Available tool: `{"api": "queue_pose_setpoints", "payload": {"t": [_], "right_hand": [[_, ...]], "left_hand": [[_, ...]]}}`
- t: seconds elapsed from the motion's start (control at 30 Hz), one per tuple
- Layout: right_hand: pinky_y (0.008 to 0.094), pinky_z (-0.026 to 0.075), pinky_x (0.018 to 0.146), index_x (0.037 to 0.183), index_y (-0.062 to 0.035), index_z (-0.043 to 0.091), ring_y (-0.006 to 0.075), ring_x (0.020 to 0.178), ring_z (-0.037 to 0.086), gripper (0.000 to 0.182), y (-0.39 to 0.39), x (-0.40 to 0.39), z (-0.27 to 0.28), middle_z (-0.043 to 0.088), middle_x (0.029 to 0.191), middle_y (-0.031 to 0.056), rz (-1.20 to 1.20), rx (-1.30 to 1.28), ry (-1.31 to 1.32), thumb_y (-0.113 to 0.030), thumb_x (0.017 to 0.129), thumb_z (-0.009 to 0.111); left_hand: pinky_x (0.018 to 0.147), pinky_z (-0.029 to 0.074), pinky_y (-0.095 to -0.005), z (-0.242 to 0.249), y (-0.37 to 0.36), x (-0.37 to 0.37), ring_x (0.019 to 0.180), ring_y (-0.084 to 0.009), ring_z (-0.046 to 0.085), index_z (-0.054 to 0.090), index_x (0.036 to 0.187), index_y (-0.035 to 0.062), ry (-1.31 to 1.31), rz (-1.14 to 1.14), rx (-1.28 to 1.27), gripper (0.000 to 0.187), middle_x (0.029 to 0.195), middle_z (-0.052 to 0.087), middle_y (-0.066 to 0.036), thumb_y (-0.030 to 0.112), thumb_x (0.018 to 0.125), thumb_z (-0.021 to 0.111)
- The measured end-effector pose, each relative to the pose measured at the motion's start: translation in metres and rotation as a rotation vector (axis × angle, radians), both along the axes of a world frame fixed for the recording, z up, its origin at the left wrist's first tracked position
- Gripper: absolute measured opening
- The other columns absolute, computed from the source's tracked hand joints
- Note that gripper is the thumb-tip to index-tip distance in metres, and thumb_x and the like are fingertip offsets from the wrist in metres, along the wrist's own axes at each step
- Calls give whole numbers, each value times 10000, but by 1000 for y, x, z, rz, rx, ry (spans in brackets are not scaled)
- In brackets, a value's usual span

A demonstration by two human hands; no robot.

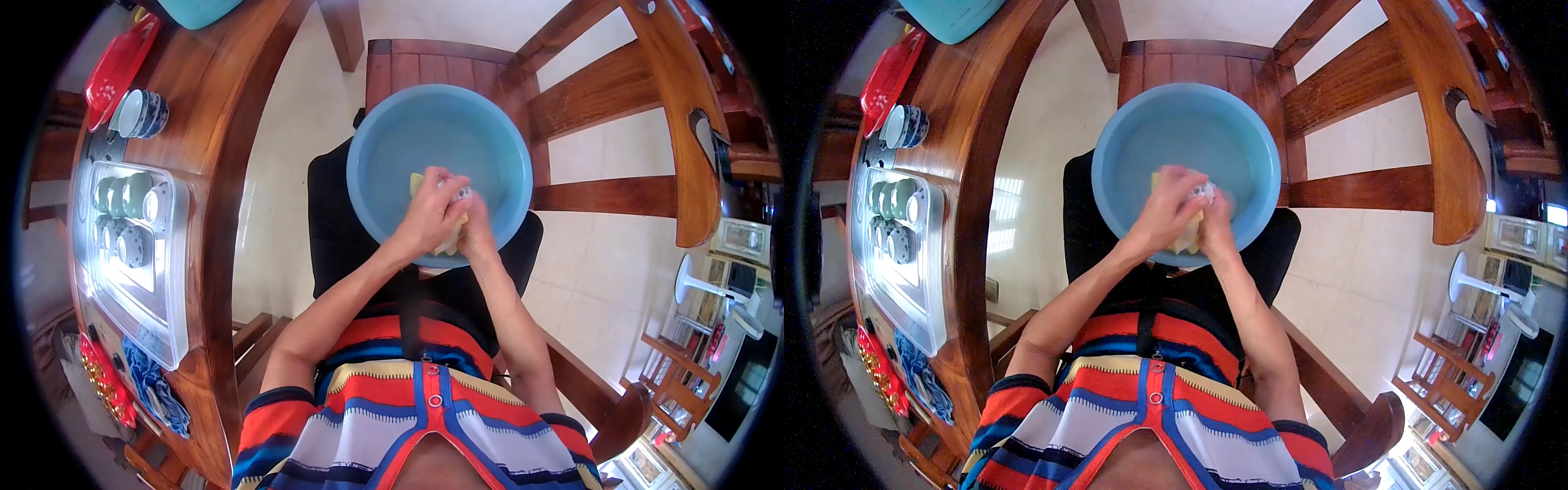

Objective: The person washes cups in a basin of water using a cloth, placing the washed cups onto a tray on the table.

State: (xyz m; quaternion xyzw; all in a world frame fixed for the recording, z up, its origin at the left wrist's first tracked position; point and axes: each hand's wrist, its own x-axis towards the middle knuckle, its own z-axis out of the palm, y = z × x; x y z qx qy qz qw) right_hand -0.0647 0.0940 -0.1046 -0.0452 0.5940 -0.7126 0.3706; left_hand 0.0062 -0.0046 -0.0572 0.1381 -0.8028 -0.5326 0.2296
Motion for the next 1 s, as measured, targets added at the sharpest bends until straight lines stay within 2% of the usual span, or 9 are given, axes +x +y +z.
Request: {"api": "queue_pose_setpoints", "payload": {"t": [0.13,0.3,0.37,0.43,0.47,0.53,0.67,0.9,1.0], "right_hand": [[367,491,826,1181,-51,452,211,1008,552,331,4,-2,0,531,1130,97,69,-232,-605,-206,889,469],[367,493,831,1177,-30,450,225,977,574,359,12,-7,-1,559,1086,97,129,-307,-752,-184,861,523],[363,496,814,1180,-16,446,224,954,585,373,10,-12,-9,573,1062,93,147,-295,-746,-171,853,537],[369,492,745,1113,-12,466,266,884,605,344,6,-14,-4,601,983,139,200,136,87,-133,812,581],[369,492,745,1113,-12,466,266,884,605,344,6,-16,-1,601,983,139,194,136,89,-133,812,581],[388,466,693,1022,-15,468,330,844,592,283,-1,-15,27,592,914,182,266,604,741,-120,790,593],[409,446,680,962,-23,454,377,829,569,275,1,-15,26,568,886,201,232,474,976,-132,769,617],[394,452,699,1029,-6,451,346,809,580,321,1,-19,38,569,864,181,34,366,878,-165,801,612],[383,450,728,1052,-6,453,330,829,577,331,2,-27,47,566,894,182,-72,337,765,-165,807,609]], "left_hand": [[806,421,-401,5,-2,0,930,-378,471,535,1083,29,20,-50,-204,317,1051,432,-201,82,775,593],[871,395,-400,9,-2,-1,1006,-369,465,538,1094,29,50,-112,-297,310,1082,453,-201,52,786,567],[856,398,-379,-2,0,-1,1006,-320,482,540,1107,33,49,-30,-19,299,1112,454,-182,98,815,545],[845,401,-361,-11,1,1,991,-284,493,539,1118,31,-55,65,177,303,1100,477,-166,135,834,530],[834,404,-344,-16,2,0,977,-247,504,537,1129,29,-155,159,372,312,1087,500,-150,172,852,515],[812,412,-326,-28,-1,-1,950,-215,510,537,1137,28,-180,137,433,329,1053,524,-125,211,865,504],[750,431,-291,-10,-7,2,896,-163,520,539,1144,27,-353,62,937,371,981,567,-76,286,882,500],[760,441,-316,0,-15,-4,969,-172,512,517,1163,38,-311,-38,1026,370,1087,534,-89,296,902,473],[794,445,-350,8,-16,-7,1019,-196,504,492,1184,47,-163,-66,1360,378,1129,517,-96,311,917,451]]}}
